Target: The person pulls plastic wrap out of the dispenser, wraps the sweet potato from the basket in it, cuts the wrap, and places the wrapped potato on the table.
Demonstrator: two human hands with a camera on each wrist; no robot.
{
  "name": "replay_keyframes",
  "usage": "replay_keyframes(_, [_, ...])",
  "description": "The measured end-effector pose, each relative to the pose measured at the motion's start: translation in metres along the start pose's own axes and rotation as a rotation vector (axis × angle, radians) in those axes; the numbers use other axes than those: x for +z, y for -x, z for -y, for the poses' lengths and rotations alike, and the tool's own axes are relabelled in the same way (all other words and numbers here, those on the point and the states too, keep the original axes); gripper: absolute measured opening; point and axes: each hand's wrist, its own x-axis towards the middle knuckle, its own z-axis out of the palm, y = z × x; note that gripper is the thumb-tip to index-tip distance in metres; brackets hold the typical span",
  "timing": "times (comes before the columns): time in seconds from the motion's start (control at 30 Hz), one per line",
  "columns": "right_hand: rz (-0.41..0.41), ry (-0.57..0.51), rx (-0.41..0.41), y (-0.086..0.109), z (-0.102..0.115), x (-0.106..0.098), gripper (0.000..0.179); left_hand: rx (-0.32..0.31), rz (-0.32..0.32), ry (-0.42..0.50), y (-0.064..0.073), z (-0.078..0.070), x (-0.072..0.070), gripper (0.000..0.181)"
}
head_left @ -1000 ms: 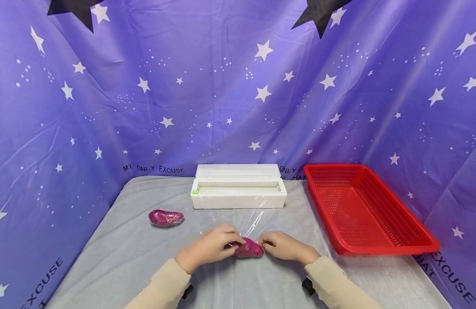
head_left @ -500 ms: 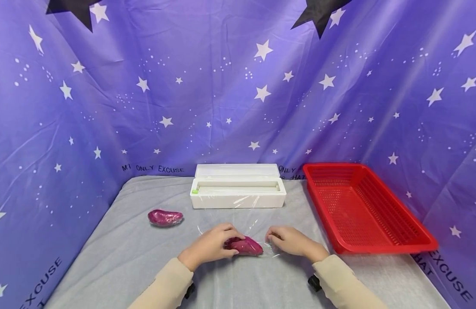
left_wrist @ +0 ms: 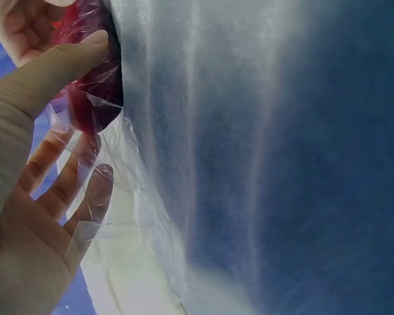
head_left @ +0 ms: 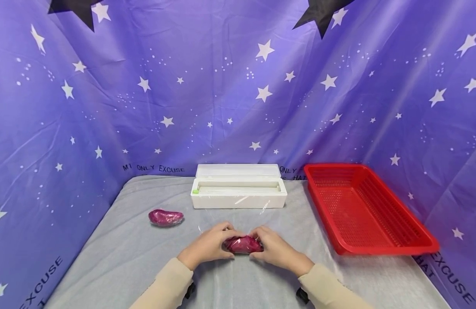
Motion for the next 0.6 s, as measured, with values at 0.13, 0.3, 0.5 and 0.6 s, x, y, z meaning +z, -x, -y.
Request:
replay_keyframes(0.13, [0.006,0.011,0.009,-0.004,-0.001,0.005,0.049,-0.011,0.009,0.006,0.000,0.002,-0.001,0.064])
replay_keyframes(0.3, [0.043,-0.035,0.031,-0.009,-0.004,0.001,0.044,-0.054,0.029,0.060,-0.002,0.006,-0.005,0.061])
replay_keyframes(0.5, [0.104,-0.124,0.052,-0.019,-0.010,-0.007,0.039,-0.100,0.017,0.189,-0.006,0.015,-0.005,0.052])
replay_keyframes(0.6, [0.115,-0.150,0.047,-0.023,-0.013,-0.011,0.035,-0.144,0.013,0.268,-0.008,0.019,-0.006,0.044])
